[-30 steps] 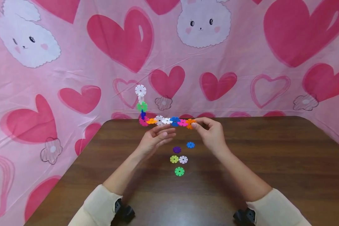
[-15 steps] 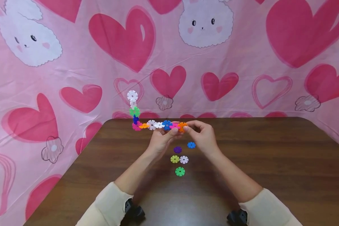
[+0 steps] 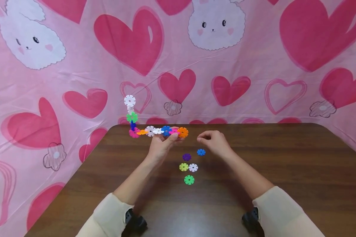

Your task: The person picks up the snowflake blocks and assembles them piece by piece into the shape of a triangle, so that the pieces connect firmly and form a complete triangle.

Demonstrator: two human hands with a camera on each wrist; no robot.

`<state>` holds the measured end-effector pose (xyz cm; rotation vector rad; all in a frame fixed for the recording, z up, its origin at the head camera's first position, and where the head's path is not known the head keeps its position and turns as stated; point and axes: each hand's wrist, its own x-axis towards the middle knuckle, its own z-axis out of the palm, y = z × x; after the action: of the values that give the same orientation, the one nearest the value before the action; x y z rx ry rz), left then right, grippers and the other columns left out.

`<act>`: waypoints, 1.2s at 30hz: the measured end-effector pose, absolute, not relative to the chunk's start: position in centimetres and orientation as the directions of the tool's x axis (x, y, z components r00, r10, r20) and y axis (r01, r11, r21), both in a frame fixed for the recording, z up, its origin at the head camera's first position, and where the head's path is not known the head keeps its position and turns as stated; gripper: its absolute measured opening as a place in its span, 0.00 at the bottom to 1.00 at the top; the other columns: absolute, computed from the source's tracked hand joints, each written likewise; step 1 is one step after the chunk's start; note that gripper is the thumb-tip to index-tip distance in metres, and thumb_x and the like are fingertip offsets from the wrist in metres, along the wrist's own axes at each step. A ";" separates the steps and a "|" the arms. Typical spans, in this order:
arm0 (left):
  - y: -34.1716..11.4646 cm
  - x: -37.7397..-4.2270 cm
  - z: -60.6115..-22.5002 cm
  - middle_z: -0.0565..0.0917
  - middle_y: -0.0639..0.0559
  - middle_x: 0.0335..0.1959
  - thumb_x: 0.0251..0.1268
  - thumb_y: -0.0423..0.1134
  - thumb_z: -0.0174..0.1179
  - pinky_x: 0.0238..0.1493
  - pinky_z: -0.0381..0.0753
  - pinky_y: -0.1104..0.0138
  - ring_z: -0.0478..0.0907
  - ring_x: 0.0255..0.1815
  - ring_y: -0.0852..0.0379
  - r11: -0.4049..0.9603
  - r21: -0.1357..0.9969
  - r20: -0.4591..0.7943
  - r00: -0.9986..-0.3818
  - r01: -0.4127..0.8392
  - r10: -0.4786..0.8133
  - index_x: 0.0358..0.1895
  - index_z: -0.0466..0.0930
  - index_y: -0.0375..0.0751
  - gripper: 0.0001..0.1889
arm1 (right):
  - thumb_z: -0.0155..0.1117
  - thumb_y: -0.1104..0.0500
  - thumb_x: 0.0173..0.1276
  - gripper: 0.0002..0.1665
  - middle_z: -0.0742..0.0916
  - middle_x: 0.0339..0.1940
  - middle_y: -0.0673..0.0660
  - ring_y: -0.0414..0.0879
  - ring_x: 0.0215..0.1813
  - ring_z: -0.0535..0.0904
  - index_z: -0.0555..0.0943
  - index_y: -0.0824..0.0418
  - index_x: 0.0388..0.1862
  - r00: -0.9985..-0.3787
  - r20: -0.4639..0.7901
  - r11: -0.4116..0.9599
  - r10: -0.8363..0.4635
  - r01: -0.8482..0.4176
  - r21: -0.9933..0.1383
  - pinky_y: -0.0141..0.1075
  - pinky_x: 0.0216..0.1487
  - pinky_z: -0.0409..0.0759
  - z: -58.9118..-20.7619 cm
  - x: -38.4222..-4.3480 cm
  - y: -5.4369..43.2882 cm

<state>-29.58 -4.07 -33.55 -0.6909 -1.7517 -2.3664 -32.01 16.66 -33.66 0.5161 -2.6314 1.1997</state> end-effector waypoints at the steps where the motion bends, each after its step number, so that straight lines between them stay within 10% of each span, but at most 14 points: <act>1: -4.1 -29.6 -33.6 0.85 0.43 0.34 0.64 0.35 0.57 0.51 0.75 0.52 0.83 0.35 0.52 -0.319 0.878 0.422 -0.891 0.356 0.169 0.49 0.74 0.24 0.16 | 0.62 0.57 0.64 0.14 0.86 0.36 0.58 0.49 0.37 0.77 0.83 0.67 0.40 -0.924 0.293 0.632 -0.246 -0.383 -0.674 0.39 0.40 0.76 -34.0 -32.4 16.8; 15: -4.2 -29.8 -33.7 0.85 0.44 0.33 0.62 0.39 0.60 0.49 0.76 0.55 0.83 0.34 0.52 -0.323 0.868 0.446 -0.879 0.379 0.169 0.48 0.74 0.23 0.20 | 0.73 0.55 0.52 0.15 0.84 0.24 0.52 0.46 0.30 0.76 0.83 0.66 0.32 -0.899 0.091 0.832 -0.429 -0.432 -0.348 0.41 0.38 0.76 -36.8 -36.3 17.2; 22: -4.1 -29.9 -33.8 0.85 0.44 0.32 0.64 0.35 0.58 0.50 0.75 0.54 0.83 0.33 0.53 -0.310 0.873 0.442 -0.879 0.377 0.177 0.47 0.74 0.23 0.16 | 0.74 0.58 0.51 0.11 0.80 0.22 0.50 0.46 0.28 0.72 0.81 0.63 0.27 -0.908 0.100 0.840 -0.406 -0.414 -0.350 0.39 0.35 0.74 -36.7 -36.2 17.1; 30: -3.9 -30.1 -34.0 0.84 0.43 0.34 0.65 0.30 0.55 0.48 0.77 0.54 0.77 0.41 0.30 -0.323 0.867 0.447 -0.878 0.378 0.173 0.47 0.73 0.21 0.13 | 0.70 0.63 0.54 0.09 0.79 0.17 0.47 0.43 0.24 0.70 0.78 0.58 0.19 -0.894 0.227 0.788 -0.387 -0.448 -0.423 0.35 0.28 0.70 -36.5 -35.0 17.8; 36: -4.0 -30.1 -34.1 0.84 0.41 0.34 0.65 0.29 0.55 0.47 0.78 0.56 0.82 0.38 0.41 -0.307 0.873 0.442 -0.881 0.378 0.172 0.48 0.74 0.21 0.13 | 0.64 0.63 0.59 0.04 0.81 0.22 0.55 0.46 0.27 0.71 0.79 0.61 0.26 -0.936 0.185 0.684 -0.299 -0.345 -0.643 0.37 0.29 0.72 -35.4 -33.1 18.1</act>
<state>-30.11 -3.96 -34.07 -0.7082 -1.7634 -2.3316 -33.12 18.06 -35.45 0.5410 -2.8229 1.0980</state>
